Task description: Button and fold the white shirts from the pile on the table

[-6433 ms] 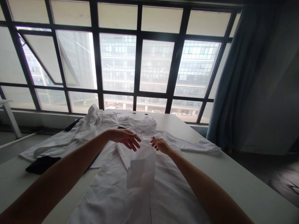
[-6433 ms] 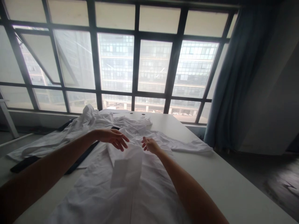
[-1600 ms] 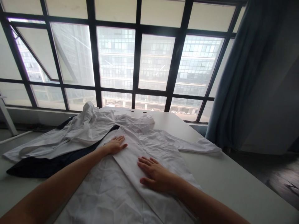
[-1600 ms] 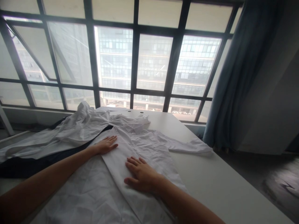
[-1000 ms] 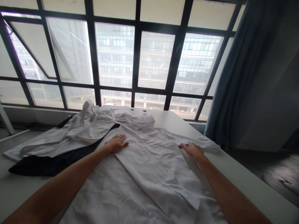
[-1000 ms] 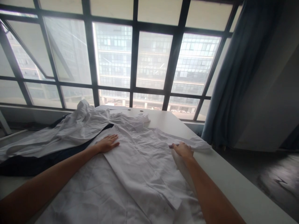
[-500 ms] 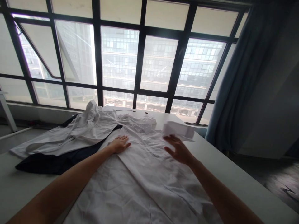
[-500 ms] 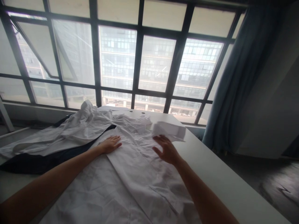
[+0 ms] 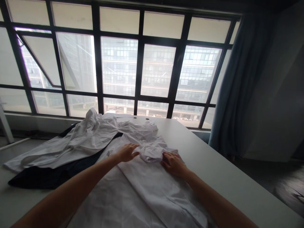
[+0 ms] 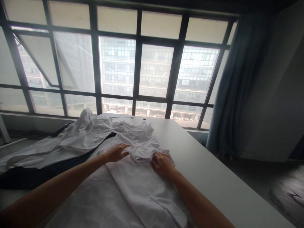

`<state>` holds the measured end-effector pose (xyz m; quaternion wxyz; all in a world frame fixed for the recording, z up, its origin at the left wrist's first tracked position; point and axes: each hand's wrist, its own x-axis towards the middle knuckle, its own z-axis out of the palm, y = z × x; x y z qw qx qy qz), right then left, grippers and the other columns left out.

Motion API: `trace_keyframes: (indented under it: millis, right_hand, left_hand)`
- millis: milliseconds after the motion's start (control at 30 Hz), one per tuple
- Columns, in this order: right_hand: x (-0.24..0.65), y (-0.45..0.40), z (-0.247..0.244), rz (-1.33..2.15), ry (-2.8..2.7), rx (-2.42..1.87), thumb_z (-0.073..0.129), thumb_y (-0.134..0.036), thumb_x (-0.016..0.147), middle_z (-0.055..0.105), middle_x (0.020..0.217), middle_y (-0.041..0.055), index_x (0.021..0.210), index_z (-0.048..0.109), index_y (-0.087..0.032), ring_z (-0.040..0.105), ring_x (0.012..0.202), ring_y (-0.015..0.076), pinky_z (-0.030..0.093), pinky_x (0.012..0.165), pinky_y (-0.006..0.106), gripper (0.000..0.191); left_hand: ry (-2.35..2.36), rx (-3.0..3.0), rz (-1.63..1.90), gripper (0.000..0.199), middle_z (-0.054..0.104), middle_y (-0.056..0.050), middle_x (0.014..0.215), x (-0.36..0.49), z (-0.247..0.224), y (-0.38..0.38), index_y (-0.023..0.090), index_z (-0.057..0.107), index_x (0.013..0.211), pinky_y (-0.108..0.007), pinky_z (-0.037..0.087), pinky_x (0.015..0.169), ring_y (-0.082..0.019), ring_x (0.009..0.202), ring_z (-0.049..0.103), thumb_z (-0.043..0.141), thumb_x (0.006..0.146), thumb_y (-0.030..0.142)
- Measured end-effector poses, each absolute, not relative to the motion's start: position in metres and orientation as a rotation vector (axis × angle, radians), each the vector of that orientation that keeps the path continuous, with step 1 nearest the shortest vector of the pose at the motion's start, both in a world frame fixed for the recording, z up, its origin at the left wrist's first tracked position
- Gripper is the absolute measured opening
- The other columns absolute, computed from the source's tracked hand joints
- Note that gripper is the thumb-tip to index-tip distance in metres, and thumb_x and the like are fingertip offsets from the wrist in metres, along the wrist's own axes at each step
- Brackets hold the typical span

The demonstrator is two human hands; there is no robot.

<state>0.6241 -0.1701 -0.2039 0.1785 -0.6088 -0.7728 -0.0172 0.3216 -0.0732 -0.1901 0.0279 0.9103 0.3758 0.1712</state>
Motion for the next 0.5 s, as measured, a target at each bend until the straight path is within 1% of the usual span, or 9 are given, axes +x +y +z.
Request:
trace_keyframes:
  millis: [133,167,200,267,300,333,367,433,500]
  right_hand:
    - [0.63,-0.167,-0.204,-0.129,-2.183,-1.776,0.059,-0.044,0.089,0.05,0.148,0.0152,0.139,0.056,-0.017,0.037,0.142,0.0323,0.017,0.118,0.054,0.057]
    - [0.634,-0.167,-0.204,-0.151,-2.17,-1.8,0.059,-0.042,0.089,0.05,0.148,0.0147,0.14,0.055,-0.018,0.037,0.142,0.0317,0.016,0.118,0.055,0.056]
    - [0.64,-0.166,-0.203,-0.173,-2.151,-1.829,0.059,-0.04,0.089,0.05,0.148,0.0142,0.139,0.055,-0.019,0.038,0.141,0.0307,0.016,0.118,0.054,0.054]
    - [0.654,-0.165,-0.2,-0.217,-2.104,-1.89,0.058,-0.032,0.09,0.054,0.145,0.0132,0.137,0.057,-0.02,0.044,0.137,0.0286,0.019,0.117,0.052,0.049]
    - [0.661,-0.165,-0.199,-0.233,-2.08,-1.921,0.057,-0.029,0.09,0.057,0.141,0.0127,0.136,0.058,-0.02,0.047,0.133,0.0278,0.021,0.116,0.05,0.046]
    - [0.668,-0.165,-0.198,-0.245,-2.058,-1.946,0.056,-0.027,0.09,0.06,0.137,0.0121,0.134,0.059,-0.02,0.05,0.129,0.027,0.025,0.114,0.047,0.044]
    - [0.673,-0.164,-0.198,-0.255,-2.038,-1.966,0.055,-0.025,0.091,0.063,0.133,0.0114,0.133,0.06,-0.019,0.053,0.125,0.0263,0.028,0.111,0.044,0.043]
    - [0.68,-0.163,-0.197,-0.262,-2.01,-1.984,0.054,-0.024,0.091,0.066,0.125,0.0098,0.129,0.064,-0.02,0.056,0.118,0.0247,0.034,0.105,0.038,0.039]
    - [0.681,-0.161,-0.198,-0.265,-2.001,-1.972,0.052,-0.024,0.093,0.068,0.119,0.009,0.121,0.068,-0.021,0.057,0.113,0.0234,0.037,0.1,0.034,0.033]
  left_hand:
    - [0.883,2.921,0.488,0.063,0.049,-0.014,0.149,0.375,-0.176,-0.083,0.02,0.046,0.145,-0.046,0.036,0.112,-0.031,0.136,0.045,0.062,0.09,0.043]
    - [0.829,2.952,0.462,0.061,0.049,-0.013,0.148,0.387,-0.174,-0.085,0.021,0.049,0.143,-0.046,0.037,0.111,-0.031,0.136,0.046,0.066,0.088,0.041]
    - [0.79,2.98,0.426,0.055,0.052,-0.012,0.146,0.397,-0.172,-0.085,0.022,0.054,0.138,-0.045,0.038,0.11,-0.031,0.133,0.049,0.067,0.087,0.038]
    - [0.788,3.017,0.343,0.031,0.063,-0.011,0.133,0.412,-0.17,-0.086,0.022,0.068,0.117,-0.043,0.042,0.104,-0.03,0.121,0.058,0.065,0.088,0.031]
    - [0.831,3.02,0.327,0.021,0.067,-0.012,0.124,0.415,-0.17,-0.085,0.02,0.071,0.106,-0.041,0.045,0.1,-0.029,0.114,0.063,0.062,0.09,0.028]
    - [0.895,3.007,0.342,0.017,0.071,-0.012,0.116,0.417,-0.169,-0.085,0.018,0.072,0.099,-0.04,0.047,0.095,-0.028,0.106,0.066,0.058,0.092,0.025]
    - [0.97,2.976,0.383,0.019,0.072,-0.013,0.108,0.416,-0.169,-0.084,0.016,0.072,0.095,-0.039,0.048,0.091,-0.027,0.1,0.067,0.054,0.094,0.023]
    - [1.076,2.882,0.48,0.022,0.073,-0.014,0.099,0.409,-0.168,-0.083,0.014,0.071,0.096,-0.036,0.049,0.084,-0.026,0.093,0.068,0.049,0.096,0.022]
    - [1.049,2.806,0.488,0.021,0.073,-0.011,0.099,0.398,-0.168,-0.083,0.015,0.069,0.102,-0.034,0.05,0.081,-0.024,0.091,0.068,0.055,0.094,0.029]
